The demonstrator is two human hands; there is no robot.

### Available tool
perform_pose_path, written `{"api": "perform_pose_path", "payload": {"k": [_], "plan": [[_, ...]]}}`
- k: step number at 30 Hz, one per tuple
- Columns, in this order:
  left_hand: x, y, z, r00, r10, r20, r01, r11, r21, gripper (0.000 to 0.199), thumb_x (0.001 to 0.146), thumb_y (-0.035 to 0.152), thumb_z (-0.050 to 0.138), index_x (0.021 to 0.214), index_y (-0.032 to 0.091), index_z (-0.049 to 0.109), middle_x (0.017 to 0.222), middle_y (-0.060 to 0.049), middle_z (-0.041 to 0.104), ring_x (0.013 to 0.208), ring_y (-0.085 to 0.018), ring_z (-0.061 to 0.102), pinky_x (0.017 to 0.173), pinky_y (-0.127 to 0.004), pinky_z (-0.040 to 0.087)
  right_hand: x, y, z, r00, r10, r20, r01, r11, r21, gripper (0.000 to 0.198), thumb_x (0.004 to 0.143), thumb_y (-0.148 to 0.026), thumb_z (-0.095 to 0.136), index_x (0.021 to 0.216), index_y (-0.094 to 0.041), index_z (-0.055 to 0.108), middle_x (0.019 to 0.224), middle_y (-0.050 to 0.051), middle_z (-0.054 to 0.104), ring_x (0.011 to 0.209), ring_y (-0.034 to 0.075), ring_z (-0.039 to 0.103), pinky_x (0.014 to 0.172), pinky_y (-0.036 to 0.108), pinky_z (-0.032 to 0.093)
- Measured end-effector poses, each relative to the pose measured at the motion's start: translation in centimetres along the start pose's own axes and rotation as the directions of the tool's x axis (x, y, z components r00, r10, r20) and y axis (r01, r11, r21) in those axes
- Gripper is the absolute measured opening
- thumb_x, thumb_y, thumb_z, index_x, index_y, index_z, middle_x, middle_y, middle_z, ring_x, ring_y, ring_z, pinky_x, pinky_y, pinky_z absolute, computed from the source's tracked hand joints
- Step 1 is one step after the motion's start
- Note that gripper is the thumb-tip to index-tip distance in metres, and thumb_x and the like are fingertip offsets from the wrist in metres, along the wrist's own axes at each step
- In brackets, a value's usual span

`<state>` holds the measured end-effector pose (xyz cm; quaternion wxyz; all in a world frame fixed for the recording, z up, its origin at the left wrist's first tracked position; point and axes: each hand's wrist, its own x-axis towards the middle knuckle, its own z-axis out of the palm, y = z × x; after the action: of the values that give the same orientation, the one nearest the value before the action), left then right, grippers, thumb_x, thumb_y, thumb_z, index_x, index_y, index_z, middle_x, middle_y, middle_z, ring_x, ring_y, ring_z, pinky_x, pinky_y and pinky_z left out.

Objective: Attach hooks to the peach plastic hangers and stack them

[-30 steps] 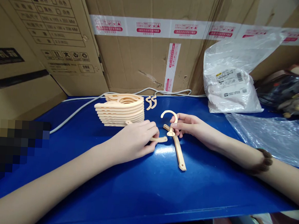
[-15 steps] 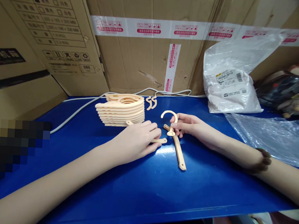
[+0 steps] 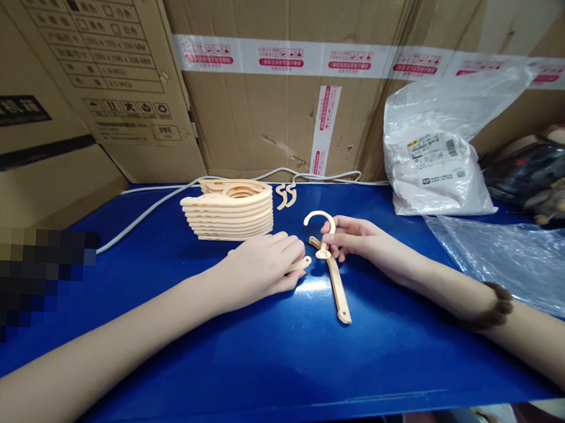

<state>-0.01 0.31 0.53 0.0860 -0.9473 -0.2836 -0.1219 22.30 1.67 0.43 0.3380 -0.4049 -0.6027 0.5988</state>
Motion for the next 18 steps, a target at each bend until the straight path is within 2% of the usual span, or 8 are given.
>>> {"api": "perform_pose_path", "payload": {"k": [6, 12, 18], "plan": [[-0.25, 0.19, 0.09, 0.998, 0.031, -0.053, -0.028, 0.998, 0.052, 0.015, 0.094, 0.026, 0.041, 0.082, 0.017, 0.046, 0.073, 0.0, 0.056, 0.059, -0.013, 0.054, 0.052, -0.025, 0.034, 0.0, 0.03, 0.0, 1.0, -0.006, 0.004, 0.006, 1.0, 0.005, 0.023, 0.079, -0.032, 0.07, 0.09, -0.018, 0.057, 0.08, 0.0, 0.064, 0.064, 0.009, 0.052, 0.061, 0.024, 0.04], [-0.67, 0.09, 0.52, 0.994, -0.001, -0.108, 0.016, 0.989, 0.145, 0.015, 0.094, 0.028, 0.039, 0.088, 0.017, 0.047, 0.064, 0.002, 0.06, 0.053, -0.013, 0.06, 0.042, -0.024, 0.025, -0.03, -0.1, 0.06, 1.0, 0.009, -0.006, -0.009, 1.0, 0.009, 0.025, 0.077, -0.034, 0.071, 0.09, -0.018, 0.057, 0.079, 0.0, 0.064, 0.063, 0.009, 0.052, 0.061, 0.025, 0.04], [-0.77, 0.38, 0.44, 0.988, 0.02, -0.154, 0.019, 0.969, 0.247, 0.015, 0.091, 0.027, 0.037, 0.088, 0.017, 0.048, 0.054, 0.003, 0.058, 0.041, -0.014, 0.056, 0.037, -0.024, 0.02, -0.05, -0.14, 0.08, 1.0, 0.0, -0.012, 0.0, 1.0, 0.011, 0.024, 0.078, -0.033, 0.071, 0.091, -0.018, 0.057, 0.077, -0.001, 0.063, 0.062, 0.008, 0.052, 0.06, 0.024, 0.039]]}}
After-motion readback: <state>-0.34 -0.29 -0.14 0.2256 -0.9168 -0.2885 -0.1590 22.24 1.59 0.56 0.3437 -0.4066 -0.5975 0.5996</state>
